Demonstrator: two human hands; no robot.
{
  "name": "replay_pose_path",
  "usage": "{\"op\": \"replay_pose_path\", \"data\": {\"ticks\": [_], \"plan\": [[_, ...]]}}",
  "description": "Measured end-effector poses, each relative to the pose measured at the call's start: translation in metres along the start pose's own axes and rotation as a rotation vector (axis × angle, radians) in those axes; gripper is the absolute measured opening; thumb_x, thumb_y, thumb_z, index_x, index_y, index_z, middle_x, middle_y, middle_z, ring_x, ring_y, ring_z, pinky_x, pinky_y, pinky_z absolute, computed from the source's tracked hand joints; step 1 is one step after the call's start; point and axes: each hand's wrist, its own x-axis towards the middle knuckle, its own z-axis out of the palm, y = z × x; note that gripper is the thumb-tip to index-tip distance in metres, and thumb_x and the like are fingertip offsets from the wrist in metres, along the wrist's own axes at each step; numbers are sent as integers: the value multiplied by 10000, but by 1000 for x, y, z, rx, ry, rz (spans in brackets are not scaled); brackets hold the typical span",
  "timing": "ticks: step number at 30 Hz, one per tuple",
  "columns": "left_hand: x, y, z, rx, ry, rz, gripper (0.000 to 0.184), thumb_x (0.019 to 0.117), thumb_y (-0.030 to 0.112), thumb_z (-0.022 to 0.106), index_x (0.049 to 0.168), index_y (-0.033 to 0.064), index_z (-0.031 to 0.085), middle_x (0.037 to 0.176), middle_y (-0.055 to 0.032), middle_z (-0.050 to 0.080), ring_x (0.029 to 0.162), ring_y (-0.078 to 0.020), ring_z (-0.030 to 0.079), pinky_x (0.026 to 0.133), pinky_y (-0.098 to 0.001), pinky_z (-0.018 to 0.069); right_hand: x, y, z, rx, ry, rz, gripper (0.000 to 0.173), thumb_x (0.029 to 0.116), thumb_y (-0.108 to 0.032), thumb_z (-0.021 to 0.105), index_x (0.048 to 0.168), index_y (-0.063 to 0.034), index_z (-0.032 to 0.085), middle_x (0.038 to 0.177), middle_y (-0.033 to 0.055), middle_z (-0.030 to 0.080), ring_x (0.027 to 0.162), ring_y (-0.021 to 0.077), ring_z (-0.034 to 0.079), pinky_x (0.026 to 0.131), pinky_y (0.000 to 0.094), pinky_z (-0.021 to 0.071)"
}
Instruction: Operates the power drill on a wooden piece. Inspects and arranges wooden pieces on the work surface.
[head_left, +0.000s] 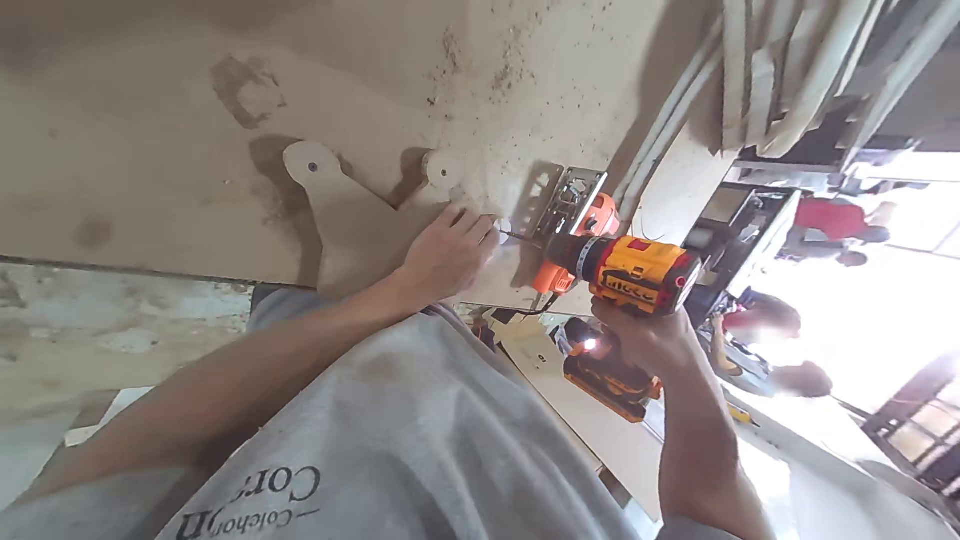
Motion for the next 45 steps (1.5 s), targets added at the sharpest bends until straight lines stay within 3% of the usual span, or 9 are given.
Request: {"op": "replay_pose_path", "data": {"ticks": [3,7,13,17,25,29,35,39,45], "plan": [[33,6,4,-90,-15,-73,381,1026,337,555,1311,100,645,1178,-140,649,1125,-342,617,1008,-543,449,-3,-3,-1,21,9,10,303,864,-258,733,1132,-133,665,890,-44,728,676,80,696,604,293,621],[46,5,11,-139,9,-73,215,1023,197,552,1034,84,735,1086,-127,682,1095,-331,631,970,-515,469,-22,-10,-5,-60,82,41,345,832,-335,758,1120,-163,676,891,-74,738,731,59,717,657,305,638],[41,10,-18,-593,423,-257,280,1044,193,538,1181,58,741,1058,-125,736,1036,-258,687,960,-440,540,-41,7,-6,6,266,-167,386,836,-271,778,1141,-72,653,947,-44,741,824,45,720,751,282,640],[45,52,-93,-978,336,-171,363,1057,283,479,1284,101,695,1230,-48,674,1111,-121,646,956,-350,558,-41,28,16,-86,408,-344,492,823,-354,800,1118,14,662,998,25,744,937,22,705,885,263,601],[34,104,-103,-860,346,-31,711,926,673,567,1396,145,647,1542,-77,510,1508,-290,349,1222,-523,327,-20,21,70,-200,706,-414,460,783,-437,758,928,-4,705,828,84,741,799,113,723,728,351,587],[49,100,-113,-930,438,16,774,814,566,766,1389,67,629,1582,-157,432,1507,-320,334,1216,-509,343,3,10,91,57,789,-471,515,722,-363,809,979,48,637,806,77,705,763,77,697,747,297,588],[61,104,-133,-685,611,155,713,872,539,721,1349,13,650,1522,-258,477,1453,-420,405,1219,-514,343,10,-24,90,228,828,-535,283,712,-188,781,902,-28,644,721,7,650,685,69,658,638,287,555],[65,106,-134,-781,651,268,624,832,470,788,1250,16,699,1502,-253,501,1495,-460,308,1246,-548,276,43,5,113,291,1002,-631,400,635,-294,872,845,-19,670,701,44,656,650,117,650,581,316,543],[59,101,-125,-880,660,269,512,836,410,788,1201,55,729,1527,-218,494,1521,-483,224,1247,-591,235,36,-2,125,381,916,-541,472,631,-252,844,915,61,634,806,92,679,790,95,678,776,273,571]]}}
